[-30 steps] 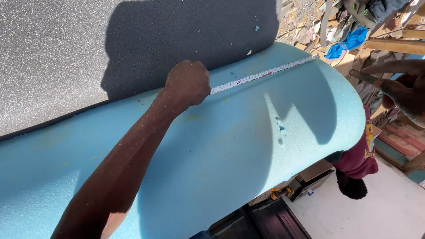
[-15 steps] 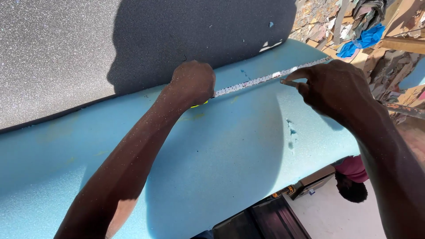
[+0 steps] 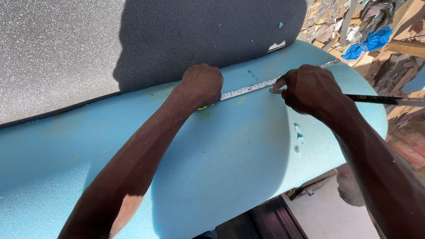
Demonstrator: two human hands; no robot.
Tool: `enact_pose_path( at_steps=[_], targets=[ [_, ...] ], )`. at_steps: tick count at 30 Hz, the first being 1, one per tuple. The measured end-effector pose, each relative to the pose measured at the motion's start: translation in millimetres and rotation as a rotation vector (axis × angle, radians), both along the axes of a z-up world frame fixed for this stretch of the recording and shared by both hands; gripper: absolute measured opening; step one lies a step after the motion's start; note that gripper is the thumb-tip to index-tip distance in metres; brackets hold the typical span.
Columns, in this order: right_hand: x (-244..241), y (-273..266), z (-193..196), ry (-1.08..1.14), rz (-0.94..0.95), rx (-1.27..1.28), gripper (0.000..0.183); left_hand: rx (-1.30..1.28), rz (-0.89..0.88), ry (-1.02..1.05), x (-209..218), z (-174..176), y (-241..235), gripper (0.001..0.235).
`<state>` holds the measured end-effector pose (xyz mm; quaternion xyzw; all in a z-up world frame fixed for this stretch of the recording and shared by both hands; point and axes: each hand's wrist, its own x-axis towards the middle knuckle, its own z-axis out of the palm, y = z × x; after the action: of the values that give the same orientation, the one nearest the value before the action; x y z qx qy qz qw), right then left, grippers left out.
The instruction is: The person measures a light blue foam block using a tape measure and marks it with a knife. They repeatedly reposition the tape measure along the foam's length to make multiple marks.
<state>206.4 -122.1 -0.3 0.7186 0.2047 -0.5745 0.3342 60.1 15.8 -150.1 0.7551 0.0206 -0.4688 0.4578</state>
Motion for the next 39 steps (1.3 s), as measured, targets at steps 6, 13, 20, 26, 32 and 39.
enact_pose_path(
  at_steps=[6, 13, 20, 26, 32, 39],
  targets=[
    [11.6, 22.0, 32.8, 0.022, -0.005, -0.102, 0.036, 0.029, -0.169, 0.127, 11.4, 11.2, 6.8, 0.009],
    [-3.1, -11.0, -17.3, -0.046, -0.038, -0.012, 0.029, 0.038, -0.16, 0.129, 11.5, 10.9, 6.6, 0.009],
    [9.2, 16.2, 75.7, 0.018, 0.096, -0.281, 0.033, 0.06, -0.071, -0.001, 2.4, -7.8, 4.0, 0.006],
    [-2.5, -58.3, 132.0, -0.181, -0.1, 0.284, 0.054, 0.006, 0.289, -0.236, 3.6, -2.8, 38.6, 0.021],
    [-28.7, -79.0, 150.6, -0.148, -0.502, 0.542, 0.044, -0.046, 0.423, -0.275, -49.1, 17.7, 116.8, 0.018],
    [-61.9, -128.7, 116.3, -0.241, -0.646, 0.434, 0.038, 0.141, 0.299, -0.035, -144.0, 28.6, 199.2, 0.011]
  ],
)
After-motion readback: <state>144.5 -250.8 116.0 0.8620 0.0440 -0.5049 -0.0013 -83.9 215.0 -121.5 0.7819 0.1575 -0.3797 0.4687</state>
